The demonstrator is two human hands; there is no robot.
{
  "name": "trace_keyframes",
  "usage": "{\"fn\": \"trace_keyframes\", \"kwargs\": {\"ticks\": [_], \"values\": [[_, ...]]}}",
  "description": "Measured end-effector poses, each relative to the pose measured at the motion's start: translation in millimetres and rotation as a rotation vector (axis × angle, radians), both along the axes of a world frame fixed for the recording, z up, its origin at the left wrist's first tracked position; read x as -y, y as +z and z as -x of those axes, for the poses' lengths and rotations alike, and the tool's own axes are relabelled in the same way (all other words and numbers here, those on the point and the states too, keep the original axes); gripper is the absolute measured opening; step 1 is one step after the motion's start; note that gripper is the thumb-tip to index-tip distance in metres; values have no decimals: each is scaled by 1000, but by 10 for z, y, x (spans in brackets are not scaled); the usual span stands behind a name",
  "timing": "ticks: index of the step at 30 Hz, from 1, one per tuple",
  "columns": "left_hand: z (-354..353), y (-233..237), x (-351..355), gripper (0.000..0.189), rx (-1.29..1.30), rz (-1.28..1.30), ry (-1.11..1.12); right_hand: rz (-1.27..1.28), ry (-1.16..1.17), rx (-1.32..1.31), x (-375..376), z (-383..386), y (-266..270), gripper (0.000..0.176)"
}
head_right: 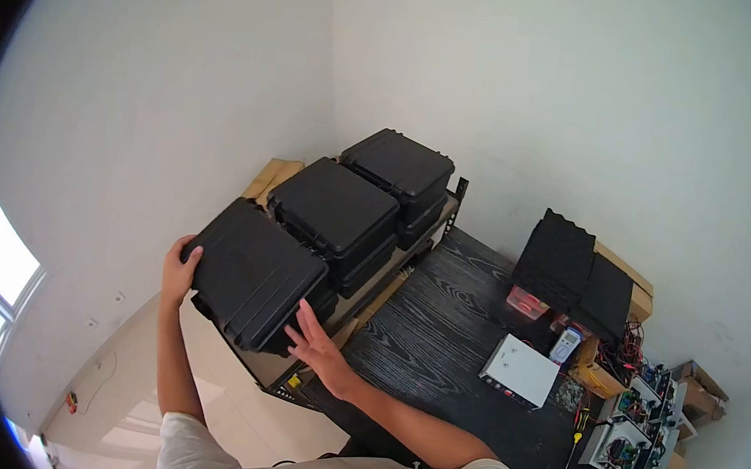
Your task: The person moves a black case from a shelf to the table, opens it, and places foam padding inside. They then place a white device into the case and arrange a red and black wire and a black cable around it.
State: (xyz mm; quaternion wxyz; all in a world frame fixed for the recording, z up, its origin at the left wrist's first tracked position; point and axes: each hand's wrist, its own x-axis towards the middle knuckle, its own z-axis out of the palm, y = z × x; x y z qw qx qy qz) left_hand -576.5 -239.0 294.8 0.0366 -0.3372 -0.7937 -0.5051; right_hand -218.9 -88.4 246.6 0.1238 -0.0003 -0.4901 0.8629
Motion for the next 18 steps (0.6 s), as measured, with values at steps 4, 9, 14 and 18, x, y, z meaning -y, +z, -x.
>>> {"fn": "trace_keyframes", "kwargs": {"ticks": [4,9,14,18], "values": [[-828,372,145,53,-74,-64,35,58,-43,-46,-75,-568,-8,90],[-1883,337,-12,68,-173,19,-17,65,-169,97,-120,-1526,-101,84],[-2723,-59,-439,81,-181,96,-147,85,-324,314,-263,-2320,-652,79],[-3153,-753,-701,90,-149,156,-227,60,-442,443,-335,-2771,-1076,75]]}}
